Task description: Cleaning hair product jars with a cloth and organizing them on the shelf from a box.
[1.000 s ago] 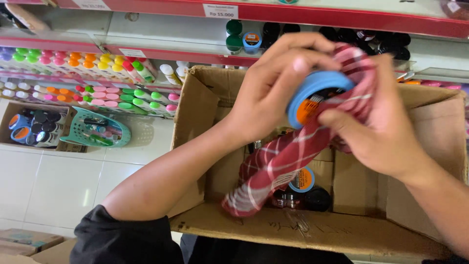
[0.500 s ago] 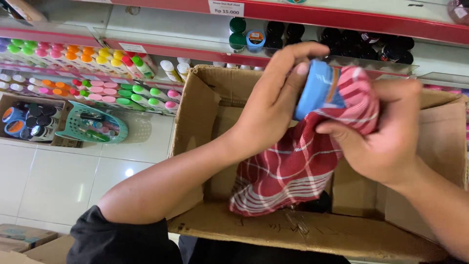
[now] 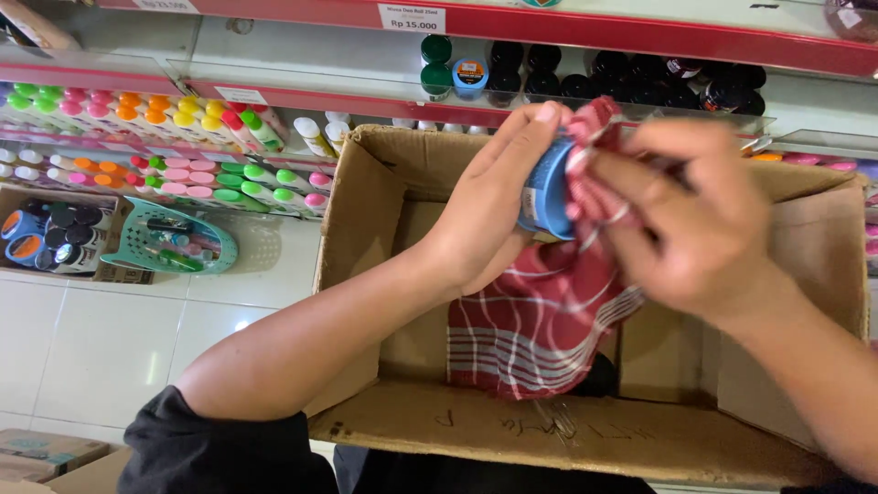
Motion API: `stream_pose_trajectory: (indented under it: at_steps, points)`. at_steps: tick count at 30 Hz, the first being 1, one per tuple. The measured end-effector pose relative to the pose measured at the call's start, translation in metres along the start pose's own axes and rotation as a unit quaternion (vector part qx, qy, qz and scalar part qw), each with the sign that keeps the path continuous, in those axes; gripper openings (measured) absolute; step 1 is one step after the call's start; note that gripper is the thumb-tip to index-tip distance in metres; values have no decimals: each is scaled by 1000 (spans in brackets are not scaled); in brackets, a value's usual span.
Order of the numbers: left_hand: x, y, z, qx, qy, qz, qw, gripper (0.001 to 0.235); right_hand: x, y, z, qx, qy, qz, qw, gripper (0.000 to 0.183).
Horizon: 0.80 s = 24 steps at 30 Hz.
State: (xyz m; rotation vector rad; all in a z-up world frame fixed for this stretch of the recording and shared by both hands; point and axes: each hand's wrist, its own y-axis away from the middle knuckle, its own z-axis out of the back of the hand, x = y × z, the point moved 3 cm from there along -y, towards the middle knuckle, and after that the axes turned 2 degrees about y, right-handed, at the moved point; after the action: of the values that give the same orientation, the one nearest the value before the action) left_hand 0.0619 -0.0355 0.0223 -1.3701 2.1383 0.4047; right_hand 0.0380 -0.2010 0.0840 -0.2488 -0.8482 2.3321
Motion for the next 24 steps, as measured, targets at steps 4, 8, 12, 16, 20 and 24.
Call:
stream_pose_trajectory:
  at_steps: [4,8,12,16,20,24]
  points:
    - [-7,0,-2,-86,8,-14,996,22,25,-15,1,47,-68,70,994,64]
    - [-1,3,15,-67,-59,-50,995,21,18,-15,2,62,22,38,997,58]
    - [-17,13,-3,-15,-80,-70,994,22,19,-17,12,33,45,19,998,33]
    - [-36,33,-14,-55,-76,-39,995,17,9,1,-1,61,9,24,998,28]
    - [-22,49,13,-114,-24,-12,993,20,39,-19,-9,70,-64,104,990,39]
    - [-20,59,23,-140,-58,-73,986,18,36,-14,-25,35,-100,122,987,18]
